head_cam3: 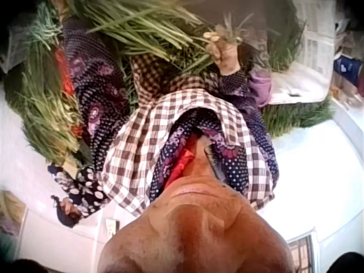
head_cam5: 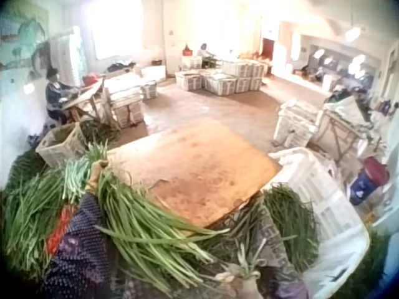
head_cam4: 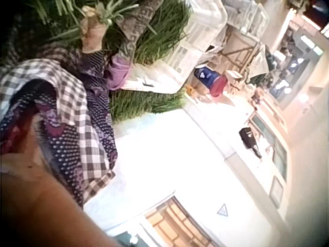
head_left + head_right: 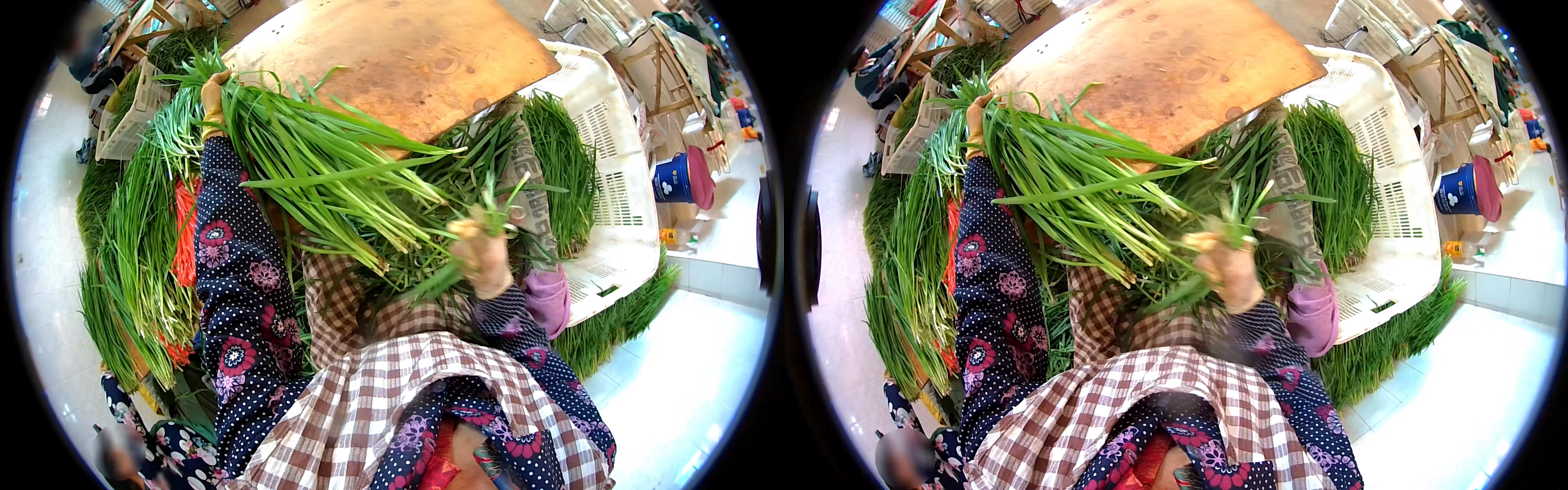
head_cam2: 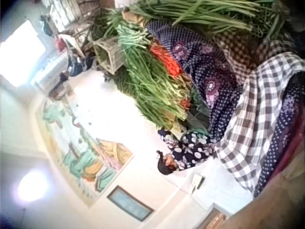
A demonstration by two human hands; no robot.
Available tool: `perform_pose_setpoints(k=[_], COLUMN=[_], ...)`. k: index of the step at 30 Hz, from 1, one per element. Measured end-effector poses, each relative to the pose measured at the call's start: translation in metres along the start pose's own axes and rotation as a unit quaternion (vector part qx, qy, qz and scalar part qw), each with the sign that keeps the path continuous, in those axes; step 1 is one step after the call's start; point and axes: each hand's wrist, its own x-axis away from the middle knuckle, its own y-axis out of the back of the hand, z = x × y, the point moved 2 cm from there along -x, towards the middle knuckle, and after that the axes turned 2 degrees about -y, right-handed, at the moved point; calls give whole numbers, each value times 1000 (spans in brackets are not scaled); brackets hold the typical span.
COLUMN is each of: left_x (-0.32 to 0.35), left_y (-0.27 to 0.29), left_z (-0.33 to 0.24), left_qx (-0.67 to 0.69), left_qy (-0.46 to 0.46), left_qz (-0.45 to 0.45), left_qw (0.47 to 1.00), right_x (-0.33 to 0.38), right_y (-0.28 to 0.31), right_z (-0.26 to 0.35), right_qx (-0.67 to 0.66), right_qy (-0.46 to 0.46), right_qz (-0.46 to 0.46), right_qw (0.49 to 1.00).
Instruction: The person bundles bunches of green chives by hand, securing them with red rubber bands, and then places the finished bundles into a large white plastic crate.
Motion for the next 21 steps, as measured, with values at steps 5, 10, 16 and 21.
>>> perform_pose_setpoints(k=[5,10,16,21], left_x=[1,-11,10,-1], left_y=[12,12,6,17], left_z=[16,17,0,9], left_qx=[4,47,-130,-71], left_qy=[0,34,-18,50], left_qz=[17,16,-8,-18], left_qw=[1000,998,991,996], right_x=[33,0,27,51], right_y=[32,6,11,9], right_z=[39,-2,-17,3], right_qx=[-184,203,517,855], right_qy=[157,165,-25,126], right_qz=[108,-58,109,204], right_qw=[964,964,849,459])
